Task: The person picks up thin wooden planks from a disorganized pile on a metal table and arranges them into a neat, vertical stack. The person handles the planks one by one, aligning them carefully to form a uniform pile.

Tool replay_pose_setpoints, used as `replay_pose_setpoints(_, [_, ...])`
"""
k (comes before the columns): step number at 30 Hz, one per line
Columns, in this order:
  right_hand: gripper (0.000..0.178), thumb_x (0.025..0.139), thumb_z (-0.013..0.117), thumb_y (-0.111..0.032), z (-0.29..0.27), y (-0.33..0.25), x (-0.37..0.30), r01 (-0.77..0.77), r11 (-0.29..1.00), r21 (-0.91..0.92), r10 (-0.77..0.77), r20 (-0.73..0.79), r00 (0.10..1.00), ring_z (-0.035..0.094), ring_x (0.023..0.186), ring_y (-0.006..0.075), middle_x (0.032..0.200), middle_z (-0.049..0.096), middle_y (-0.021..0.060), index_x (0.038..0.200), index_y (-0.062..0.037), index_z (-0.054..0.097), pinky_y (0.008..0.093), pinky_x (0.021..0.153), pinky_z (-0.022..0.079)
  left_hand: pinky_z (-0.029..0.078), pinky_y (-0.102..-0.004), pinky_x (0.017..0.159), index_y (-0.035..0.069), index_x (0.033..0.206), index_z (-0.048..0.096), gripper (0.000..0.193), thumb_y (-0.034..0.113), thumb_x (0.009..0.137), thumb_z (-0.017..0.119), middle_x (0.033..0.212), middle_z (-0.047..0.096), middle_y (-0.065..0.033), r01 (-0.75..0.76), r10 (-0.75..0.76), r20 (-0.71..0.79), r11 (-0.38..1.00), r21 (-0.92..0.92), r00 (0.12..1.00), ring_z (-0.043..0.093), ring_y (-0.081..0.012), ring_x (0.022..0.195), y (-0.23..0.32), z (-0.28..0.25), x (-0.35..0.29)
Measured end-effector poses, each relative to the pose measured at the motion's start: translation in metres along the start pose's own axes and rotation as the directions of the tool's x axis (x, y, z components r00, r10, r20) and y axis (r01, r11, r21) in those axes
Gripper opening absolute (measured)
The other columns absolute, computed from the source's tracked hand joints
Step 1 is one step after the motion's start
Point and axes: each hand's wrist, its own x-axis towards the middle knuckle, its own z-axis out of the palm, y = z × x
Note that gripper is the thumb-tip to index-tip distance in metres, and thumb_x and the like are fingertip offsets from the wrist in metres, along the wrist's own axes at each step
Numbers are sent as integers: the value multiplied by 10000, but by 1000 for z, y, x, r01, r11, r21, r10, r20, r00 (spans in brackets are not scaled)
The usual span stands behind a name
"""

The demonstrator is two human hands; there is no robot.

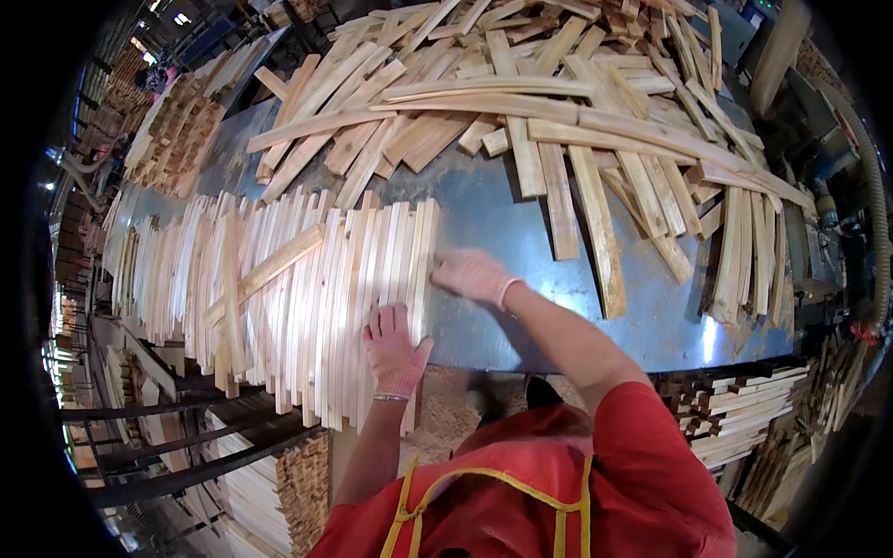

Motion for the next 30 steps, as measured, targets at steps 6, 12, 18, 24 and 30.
replay_pose_setpoints(6, [749,880,754,-395,-216,48,30,-266,774,-575,-241,-655,716,574,1363,413,1443,621,214,1499,-35,534,487,1192,445,325,-598,1232,122,1464,547,780,409,793,823,1473,524,-123,-18,17,-73,1000,-8,997,441,-374,1461,-12,19,-2])
replay_pose_setpoints(12, [996,704,858,-353,-329,111,9,-548,527,-650,-22,-655,756,580,1382,389,1476,613,199,1588,-99,476,473,1167,469,330,-614,1229,149,1393,621,667,319,766,771,1446,548,-125,-45,35,-97,994,-102,995,466,-387,1439,-11,18,5])
replay_pose_setpoints(18, [1034,741,881,-418,-273,122,-8,-240,441,-865,140,-198,970,686,1236,384,1376,691,188,1652,-186,449,460,1075,549,315,-611,1243,143,1425,612,695,316,769,761,1468,536,-132,-65,63,-126,998,-14,990,443,-388,1474,-12,23,3])
replay_pose_setpoints(24, [946,807,878,-442,-199,28,-73,-128,643,-755,203,7,979,726,1155,385,1278,741,196,1618,-136,500,460,1016,572,287,-602,1259,122,1486,549,761,351,799,783,1503,508,-123,24,-28,-61,998,-57,998,409,-385,1503,-6,18,4])
replay_pose_setpoints(30, [925,838,881,-345,-150,37,-137,-153,988,-24,148,-152,977,709,1019,238,1183,753,185,1634,-89,486,369,905,578,319,-583,1245,99,1530,522,803,428,848,789,1517,523,-170,-72,58,-159,994,-85,986,442,-412,1468,-5,25,0])
